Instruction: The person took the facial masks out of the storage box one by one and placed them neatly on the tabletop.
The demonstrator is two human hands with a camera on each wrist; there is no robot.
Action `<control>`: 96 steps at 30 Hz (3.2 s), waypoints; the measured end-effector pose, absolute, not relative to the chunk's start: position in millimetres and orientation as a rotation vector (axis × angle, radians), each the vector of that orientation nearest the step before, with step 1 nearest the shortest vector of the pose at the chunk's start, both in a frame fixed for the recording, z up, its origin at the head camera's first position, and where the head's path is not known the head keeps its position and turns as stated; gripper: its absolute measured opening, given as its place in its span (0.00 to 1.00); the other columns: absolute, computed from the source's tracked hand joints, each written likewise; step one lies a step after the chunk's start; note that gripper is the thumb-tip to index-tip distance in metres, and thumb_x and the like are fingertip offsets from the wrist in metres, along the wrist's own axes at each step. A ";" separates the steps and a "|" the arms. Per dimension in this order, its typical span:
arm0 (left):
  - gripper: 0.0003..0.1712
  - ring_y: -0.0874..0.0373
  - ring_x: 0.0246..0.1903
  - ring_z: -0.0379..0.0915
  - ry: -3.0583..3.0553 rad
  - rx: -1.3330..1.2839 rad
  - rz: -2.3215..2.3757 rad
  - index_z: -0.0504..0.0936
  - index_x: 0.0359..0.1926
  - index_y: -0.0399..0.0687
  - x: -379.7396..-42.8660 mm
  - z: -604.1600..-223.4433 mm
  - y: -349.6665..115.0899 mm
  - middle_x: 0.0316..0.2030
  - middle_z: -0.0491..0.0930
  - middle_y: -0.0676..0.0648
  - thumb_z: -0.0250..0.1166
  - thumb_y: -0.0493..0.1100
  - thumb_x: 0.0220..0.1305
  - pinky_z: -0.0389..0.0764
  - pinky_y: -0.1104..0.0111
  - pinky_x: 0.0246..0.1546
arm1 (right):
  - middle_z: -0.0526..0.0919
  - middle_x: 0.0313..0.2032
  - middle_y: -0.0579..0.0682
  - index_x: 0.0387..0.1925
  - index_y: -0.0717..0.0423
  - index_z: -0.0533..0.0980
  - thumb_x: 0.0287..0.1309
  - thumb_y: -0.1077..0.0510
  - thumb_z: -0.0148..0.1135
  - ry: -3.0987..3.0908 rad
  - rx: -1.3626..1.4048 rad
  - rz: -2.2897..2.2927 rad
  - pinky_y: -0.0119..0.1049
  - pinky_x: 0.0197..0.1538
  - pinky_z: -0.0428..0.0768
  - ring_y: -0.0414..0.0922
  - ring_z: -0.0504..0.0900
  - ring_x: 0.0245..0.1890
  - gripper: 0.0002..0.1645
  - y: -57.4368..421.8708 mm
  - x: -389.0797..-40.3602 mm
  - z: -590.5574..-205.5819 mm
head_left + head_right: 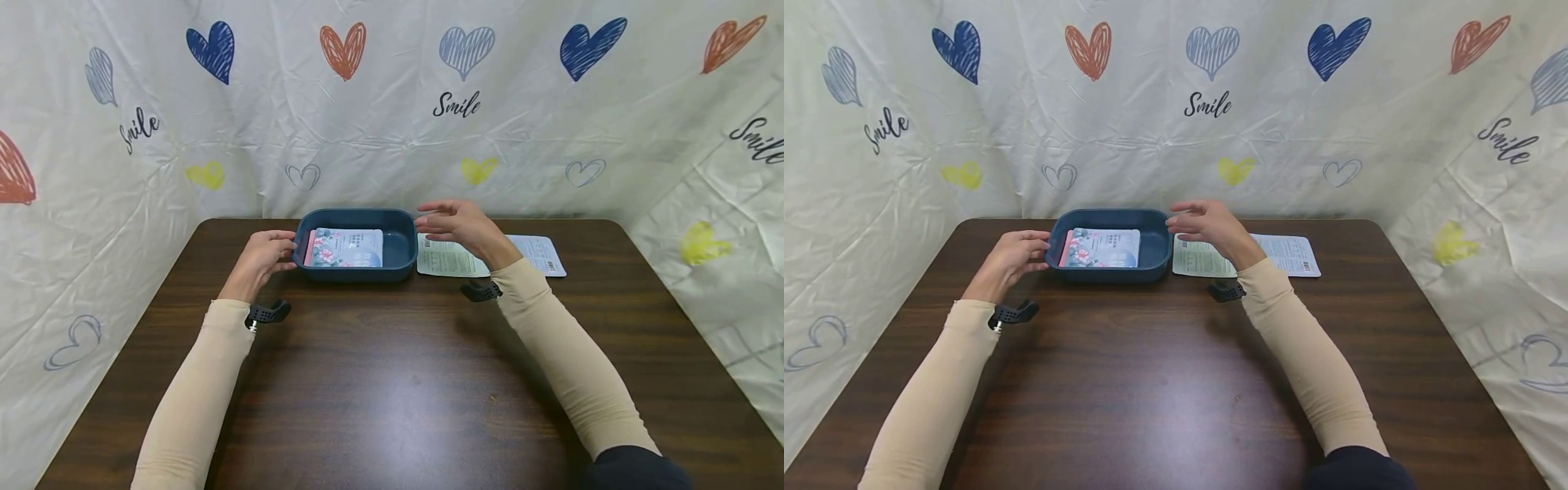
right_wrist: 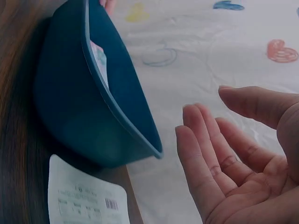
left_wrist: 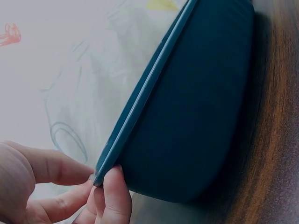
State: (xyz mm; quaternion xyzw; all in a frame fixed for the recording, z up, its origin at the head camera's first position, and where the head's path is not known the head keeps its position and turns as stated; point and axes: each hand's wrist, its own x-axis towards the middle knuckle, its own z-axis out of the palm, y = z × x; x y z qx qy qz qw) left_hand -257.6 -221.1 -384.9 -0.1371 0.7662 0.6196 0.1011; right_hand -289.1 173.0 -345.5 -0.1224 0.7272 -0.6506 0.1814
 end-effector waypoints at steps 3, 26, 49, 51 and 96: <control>0.26 0.48 0.50 0.72 2.266 -0.405 1.829 0.70 0.71 0.40 -257.8 -384.8 -220.9 0.62 0.69 0.37 0.56 0.37 0.76 0.86 0.68 0.46 | 0.78 0.61 0.66 0.67 0.62 0.71 0.69 0.60 0.63 2.020 -0.351 -1.858 0.52 0.66 0.75 0.54 0.82 0.58 0.27 165.4 -289.8 -345.5; 0.26 0.47 0.52 0.71 2.245 -0.426 1.835 0.70 0.71 0.41 -259.4 -385.8 -220.4 0.63 0.69 0.37 0.56 0.37 0.75 0.86 0.70 0.44 | 0.77 0.63 0.66 0.70 0.61 0.68 0.68 0.67 0.61 2.017 -0.436 -1.731 0.47 0.65 0.77 0.60 0.76 0.64 0.31 119.7 -302.9 -359.6; 0.24 0.47 0.50 0.71 2.253 -0.431 1.855 0.72 0.70 0.43 -258.7 -389.2 -220.9 0.60 0.71 0.38 0.57 0.37 0.75 0.86 0.70 0.42 | 0.79 0.61 0.63 0.68 0.62 0.70 0.66 0.67 0.63 2.080 -0.398 -1.586 0.58 0.65 0.75 0.56 0.79 0.60 0.29 75.4 -316.1 -372.9; 0.24 0.47 0.50 0.72 2.257 -0.434 1.851 0.72 0.70 0.43 -258.8 -389.2 -220.8 0.60 0.71 0.38 0.57 0.37 0.75 0.86 0.70 0.42 | 0.80 0.60 0.62 0.68 0.61 0.71 0.66 0.67 0.63 2.104 -0.375 -1.561 0.58 0.65 0.75 0.53 0.80 0.59 0.29 72.4 -316.8 -374.4; 0.26 0.43 0.56 0.72 2.252 -0.430 1.848 0.70 0.71 0.40 -260.4 -388.0 -218.9 0.62 0.70 0.35 0.56 0.35 0.75 0.86 0.71 0.39 | 0.86 0.49 0.61 0.59 0.65 0.76 0.63 0.68 0.66 2.128 -0.215 -1.593 0.45 0.46 0.87 0.48 0.87 0.39 0.22 49.2 -303.5 -380.7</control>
